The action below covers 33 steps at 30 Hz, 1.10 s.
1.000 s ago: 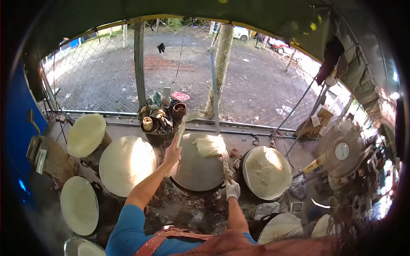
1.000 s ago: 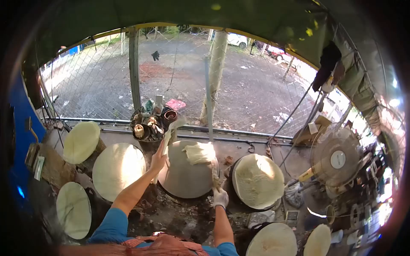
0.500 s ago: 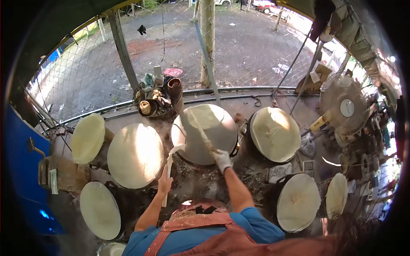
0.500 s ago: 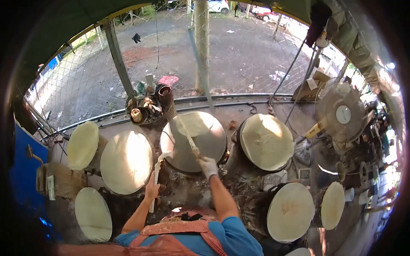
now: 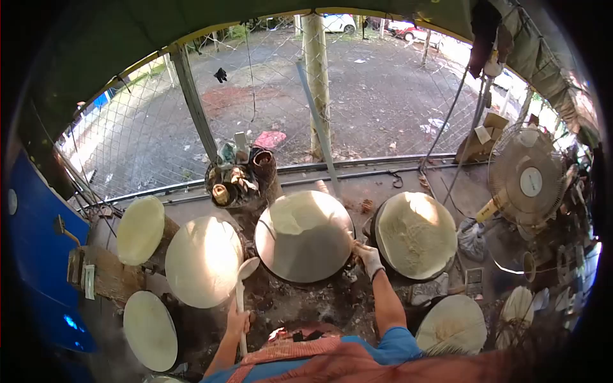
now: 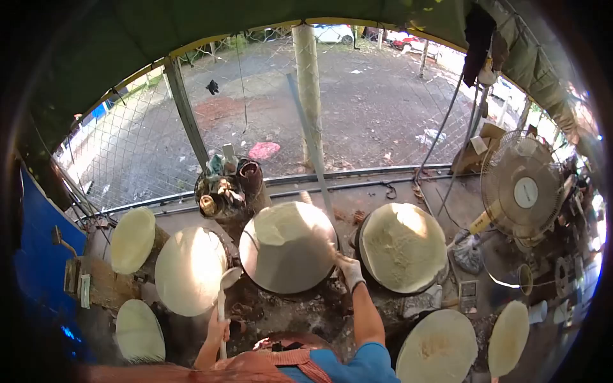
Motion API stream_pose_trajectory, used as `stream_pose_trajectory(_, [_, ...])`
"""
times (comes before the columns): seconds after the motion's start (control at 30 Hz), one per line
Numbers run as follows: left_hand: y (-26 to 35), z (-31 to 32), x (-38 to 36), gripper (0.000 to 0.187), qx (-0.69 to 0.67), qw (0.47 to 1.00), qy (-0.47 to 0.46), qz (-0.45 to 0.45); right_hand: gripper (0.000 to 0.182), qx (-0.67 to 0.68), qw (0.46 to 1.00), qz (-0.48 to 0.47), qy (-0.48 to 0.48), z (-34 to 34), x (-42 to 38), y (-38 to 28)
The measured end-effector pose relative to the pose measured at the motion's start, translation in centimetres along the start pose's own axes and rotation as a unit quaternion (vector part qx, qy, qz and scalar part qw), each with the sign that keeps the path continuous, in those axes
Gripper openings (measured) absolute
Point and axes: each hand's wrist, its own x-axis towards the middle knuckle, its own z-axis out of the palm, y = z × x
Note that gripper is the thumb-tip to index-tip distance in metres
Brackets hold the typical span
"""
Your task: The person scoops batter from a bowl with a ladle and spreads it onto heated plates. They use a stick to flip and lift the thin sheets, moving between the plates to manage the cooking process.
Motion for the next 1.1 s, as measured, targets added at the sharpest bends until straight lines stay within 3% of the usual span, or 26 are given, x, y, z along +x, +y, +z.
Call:
stream_pose_trajectory(0.03, [0.4, 0.4, -1.3, 0.068, -0.067, 0.996, -0.001, -0.055, 0.025, 0.027, 0.999, 0.02, 0.031, 0.3, -0.1, -1.1])
stream_pose_trajectory(0.1, [-0.5, 0.6, -3.3, 0.067, -0.134, 0.983, 0.009, -0.122, 0.026, -0.055, 0.997, 0.004, -0.05, 4.0, -1.4, -1.6])
stream_pose_trajectory(0.17, [-1.7, 0.9, -3.7, 0.066, -0.16, 0.972, 0.007, -0.17, 0.026, -0.049, 0.989, 0.084, -0.112, 3.3, 1.0, 3.0])
stream_pose_trajectory(0.2, [-2.2, 0.7, -4.6, 0.066, -0.167, 0.971, 0.017, -0.169, 0.026, -0.085, 0.983, 0.027, -0.16, 2.1, 0.3, 2.6])
stream_pose_trajectory(0.23, [-2.9, 0.3, -6.0, 0.068, -0.214, 0.956, 0.002, -0.2, 0.026, -0.083, 0.977, 0.029, -0.194, 0.4, 0.0, 1.3])
stream_pose_trajectory(0.3, [-4.3, 0.2, -7.0, 0.07, -0.26, 0.941, -0.004, -0.217, 0.029, -0.196, 0.971, -0.008, -0.135, -2.4, 4.1, 0.0])
stream_pose_trajectory(0.37, [-6.1, 0.1, -8.2, 0.063, -0.294, 0.92, 0.025, -0.26, 0.028, -0.021, 0.994, -0.004, -0.105, 0.0, 5.6, -4.1])
stream_pose_trajectory(0.4, [-6.8, 0.2, -8.5, 0.061, -0.309, 0.916, 0.014, -0.256, 0.025, -0.182, 0.978, 0.051, -0.09, 1.6, 4.0, -7.4])
stream_pose_trajectory(0.43, [-7.3, 0.5, -8.4, 0.061, -0.31, 0.914, 0.02, -0.261, 0.025, -0.233, 0.964, 0.067, -0.111, 2.8, 5.7, -6.3])
stream_pose_trajectory(0.53, [-7.0, 1.1, -8.8, 0.059, -0.269, 0.921, 0.029, -0.281, 0.027, -0.226, 0.941, 0.083, -0.239, 1.8, 4.8, -2.4])
stream_pose_trajectory(0.63, [-10.2, 0.9, -9.1, 0.058, -0.343, 0.9, 0.05, -0.263, 0.031, -0.217, 0.918, 0.121, -0.309, -3.2, 5.1, -0.4])
stream_pose_trajectory(0.67, [-10.5, 0.9, -9.3, 0.057, -0.311, 0.909, 0.053, -0.272, 0.029, -0.223, 0.921, 0.057, -0.314, -3.6, 6.3, -1.6])
stream_pose_trajectory(0.7, [-10.9, 0.8, -9.6, 0.057, -0.312, 0.909, 0.058, -0.269, 0.027, -0.223, 0.922, -0.003, -0.315, -3.5, 7.0, -2.5])
stream_pose_trajectory(0.73, [-11.4, 0.6, -9.9, 0.055, -0.309, 0.907, 0.065, -0.277, 0.023, -0.202, 0.938, 0.085, -0.27, -2.2, 9.3, -3.1])
stream_pose_trajectory(0.77, [-11.9, 0.6, -10.2, 0.053, -0.306, 0.905, 0.07, -0.287, 0.02, -0.169, 0.963, 0.057, -0.2, 2.0, 7.4, -6.8])
stream_pose_trajectory(0.8, [-12.5, 0.8, -10.1, 0.053, -0.302, 0.905, 0.072, -0.291, 0.021, -0.198, 0.954, 0.034, -0.222, 4.4, 7.0, -9.0])
stream_pose_trajectory(0.83, [-13.2, 0.9, -10.2, 0.05, -0.328, 0.898, 0.075, -0.282, 0.026, -0.291, 0.926, 0.072, -0.23, 5.5, 8.7, -8.2])
stream_pose_trajectory(0.9, [-12.8, 0.2, -11.7, 0.048, -0.344, 0.891, 0.089, -0.284, 0.031, -0.266, 0.913, 0.104, -0.29, 5.5, 8.2, -6.6])
stream_pose_trajectory(0.93, [-11.9, 0.7, -11.4, 0.046, -0.352, 0.887, 0.094, -0.282, 0.033, -0.256, 0.893, 0.06, -0.364, 4.3, 7.8, -6.1])
stream_pose_trajectory(0.97, [-11.7, 1.3, -11.8, 0.044, -0.366, 0.882, 0.099, -0.281, 0.033, -0.238, 0.892, 0.212, -0.321, 2.3, 6.7, -6.1])
stream_pose_trajectory(1.0, [-12.1, 1.4, -12.8, 0.044, -0.375, 0.875, 0.105, -0.287, 0.033, -0.275, 0.888, 0.131, -0.345, 0.0, 7.3, -3.6])
stream_pose_trajectory(1.03, [-12.5, 1.3, -13.4, 0.045, -0.377, 0.87, 0.102, -0.301, 0.031, -0.315, 0.844, 0.013, -0.434, -3.0, 9.0, -2.1])
stream_pose_trajectory(1.1, [-12.6, 0.7, -13.1, 0.048, -0.371, 0.869, 0.092, -0.315, 0.033, -0.246, 0.882, 0.16, -0.368, -4.1, 8.0, -4.8])
